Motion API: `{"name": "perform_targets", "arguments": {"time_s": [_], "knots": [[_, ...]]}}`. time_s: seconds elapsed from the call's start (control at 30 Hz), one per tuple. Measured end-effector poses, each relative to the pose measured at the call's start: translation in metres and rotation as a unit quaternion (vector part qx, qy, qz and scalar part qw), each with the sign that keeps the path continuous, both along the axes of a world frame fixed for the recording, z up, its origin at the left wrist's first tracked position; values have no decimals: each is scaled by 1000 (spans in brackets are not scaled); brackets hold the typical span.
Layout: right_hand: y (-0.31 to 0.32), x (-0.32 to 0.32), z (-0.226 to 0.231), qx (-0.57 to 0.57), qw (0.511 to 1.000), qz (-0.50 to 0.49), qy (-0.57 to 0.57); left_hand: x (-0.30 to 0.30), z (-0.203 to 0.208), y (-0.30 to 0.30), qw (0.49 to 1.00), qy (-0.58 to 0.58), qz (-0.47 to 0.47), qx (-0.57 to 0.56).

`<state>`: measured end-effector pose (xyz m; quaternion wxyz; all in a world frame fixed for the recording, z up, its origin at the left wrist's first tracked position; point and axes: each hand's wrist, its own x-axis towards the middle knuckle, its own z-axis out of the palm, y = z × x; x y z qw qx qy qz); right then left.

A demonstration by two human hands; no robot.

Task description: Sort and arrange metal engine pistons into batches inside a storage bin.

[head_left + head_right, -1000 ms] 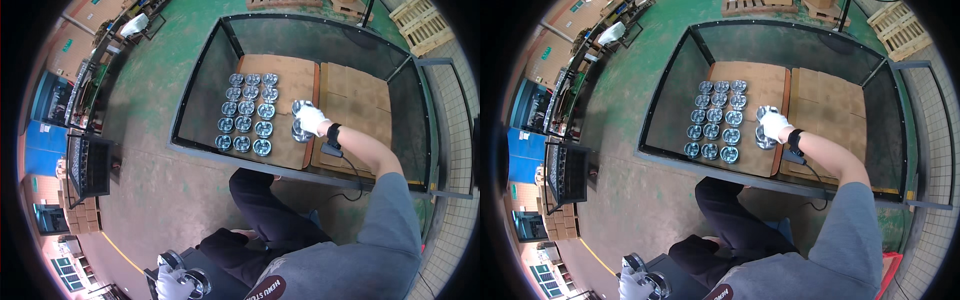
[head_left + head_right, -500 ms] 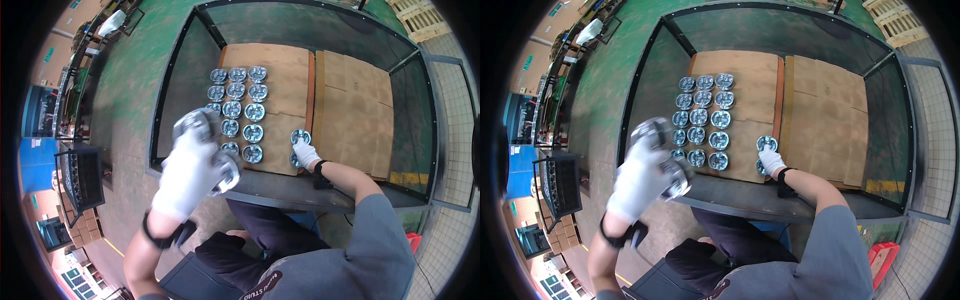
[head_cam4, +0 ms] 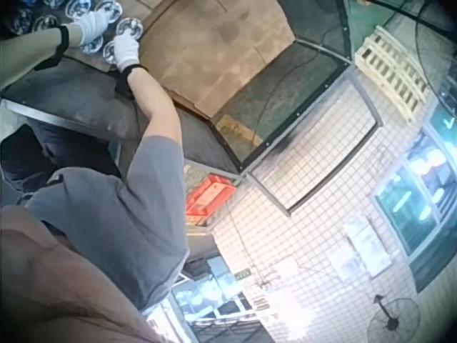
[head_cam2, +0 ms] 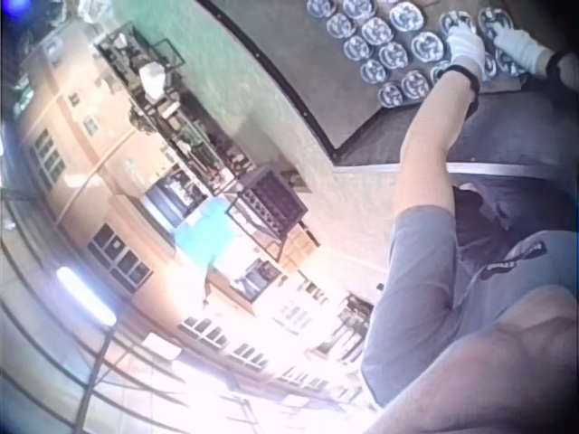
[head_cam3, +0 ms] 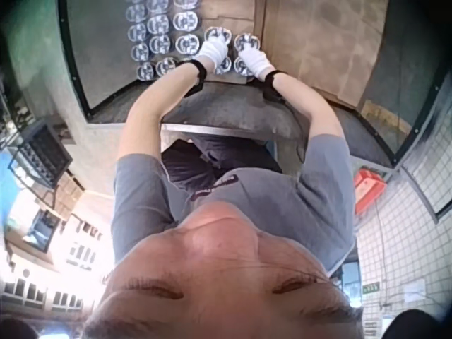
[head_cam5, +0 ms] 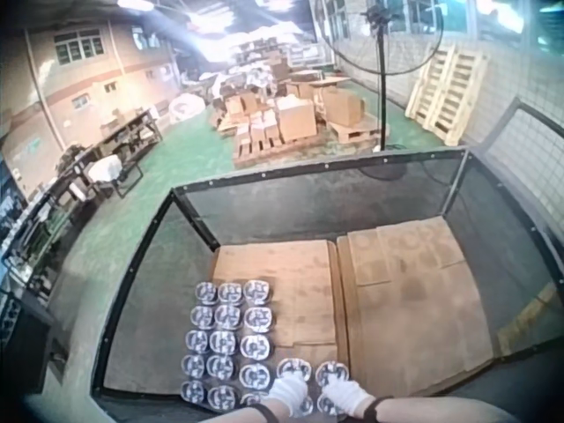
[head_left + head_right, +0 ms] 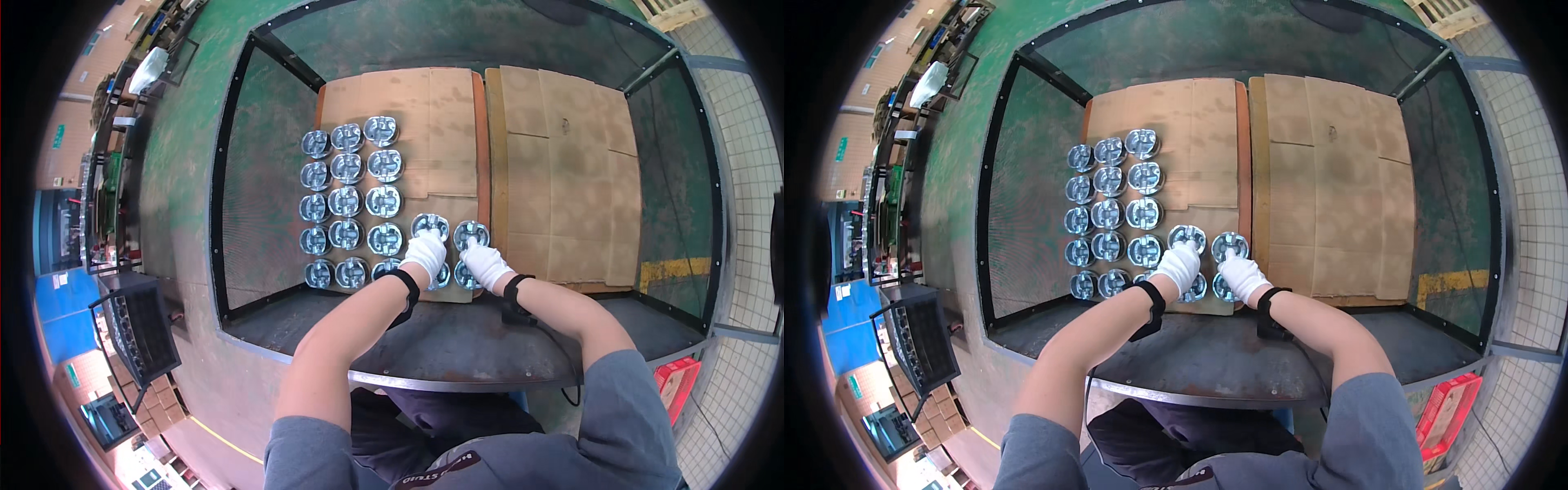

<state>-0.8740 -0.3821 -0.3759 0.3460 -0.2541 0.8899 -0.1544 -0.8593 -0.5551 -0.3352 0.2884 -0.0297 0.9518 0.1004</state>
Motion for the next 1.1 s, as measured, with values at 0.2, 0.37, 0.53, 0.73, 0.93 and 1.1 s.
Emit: {"name": "perform_targets", "arguments": {"time_s": [0.2, 0.37, 0.53, 0.73, 0.93, 1.1], "knots": [[-13, 6, -7, -9, 992, -109, -56, 33, -41, -10, 998, 52, -32, -35], [-5, 11, -14, -7, 993, -107, -50, 37, -8, -5, 992, 13, -116, -45], [-14, 14, 5, 20, 997, -75, -15, 1, 168, -50, 987, 1, -112, 112], [-28, 21, 29, -50, 994, -86, -55, 144, 389, -121, 924, 328, 167, 102], [-26, 11, 44, -40, 974, 221, 34, 429, 442, -61, 877, 188, 427, -111], [-29, -26, 80, -242, 933, 112, -240, 598, 417, 118, 745, -39, 660, -91]]}}
